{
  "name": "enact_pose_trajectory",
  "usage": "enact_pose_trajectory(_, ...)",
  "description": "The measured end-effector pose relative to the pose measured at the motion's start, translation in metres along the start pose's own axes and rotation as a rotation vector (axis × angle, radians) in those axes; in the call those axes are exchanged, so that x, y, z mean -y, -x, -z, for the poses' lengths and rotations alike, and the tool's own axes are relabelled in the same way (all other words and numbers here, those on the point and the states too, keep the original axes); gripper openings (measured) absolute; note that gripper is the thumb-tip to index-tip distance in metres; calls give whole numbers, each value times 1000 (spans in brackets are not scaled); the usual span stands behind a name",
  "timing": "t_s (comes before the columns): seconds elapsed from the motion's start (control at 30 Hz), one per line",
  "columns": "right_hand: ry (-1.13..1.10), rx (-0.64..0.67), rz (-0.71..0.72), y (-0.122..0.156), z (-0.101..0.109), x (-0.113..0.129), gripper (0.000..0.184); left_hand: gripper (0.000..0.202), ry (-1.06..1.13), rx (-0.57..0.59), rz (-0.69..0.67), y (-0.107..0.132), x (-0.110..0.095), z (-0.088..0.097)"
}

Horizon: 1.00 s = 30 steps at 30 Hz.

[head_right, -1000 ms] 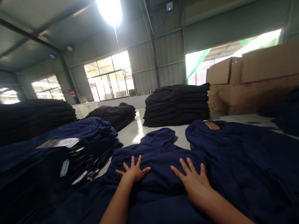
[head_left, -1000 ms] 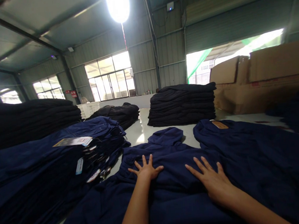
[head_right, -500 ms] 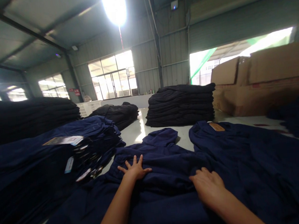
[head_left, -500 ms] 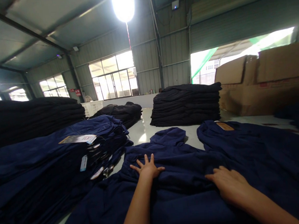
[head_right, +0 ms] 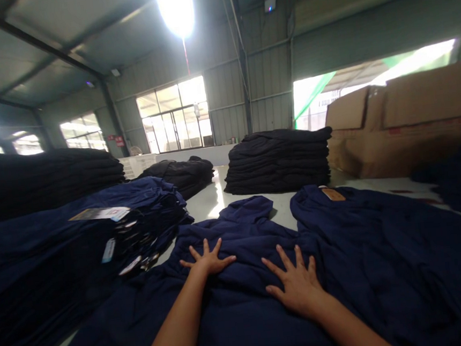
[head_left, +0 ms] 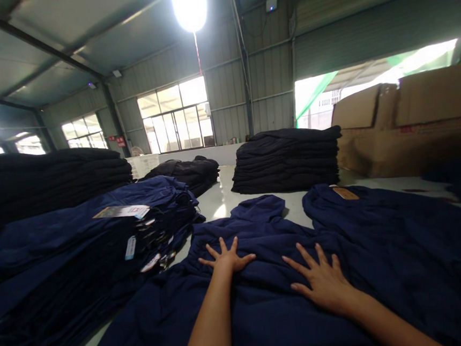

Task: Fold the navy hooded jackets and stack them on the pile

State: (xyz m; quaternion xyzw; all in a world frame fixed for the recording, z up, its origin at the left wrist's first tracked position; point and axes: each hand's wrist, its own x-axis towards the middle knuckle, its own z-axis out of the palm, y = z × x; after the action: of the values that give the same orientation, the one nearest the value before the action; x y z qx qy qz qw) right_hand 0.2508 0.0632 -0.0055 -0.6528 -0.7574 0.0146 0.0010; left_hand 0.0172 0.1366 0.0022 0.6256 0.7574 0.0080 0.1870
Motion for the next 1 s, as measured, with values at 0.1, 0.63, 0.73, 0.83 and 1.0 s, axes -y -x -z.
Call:
enact_pose_trajectory(0.1, -9, 36, -6, 1, 4, 1, 59, 99, -6, 11, -6, 5, -1, 6)
enact_pose_trajectory(0.63, -32, 167, -124, -30, 49, 54, 60, 46, -163, -19, -509, 24, 47, 34)
enact_pose_trajectory(0.73, -35, 147, -151, -50, 23, 62, 70, 61, -165, -5, -480, 9, 60, 28)
enact_pose_trajectory(0.83, -58, 69, -86, -69, 3, 57, 76, 60, -175, -47, -428, -6, 67, 26)
enact_pose_trajectory(1.0, -75, 82, -60, -82, -2, 48, 75, 63, -173, 2, -365, -15, 63, 25)
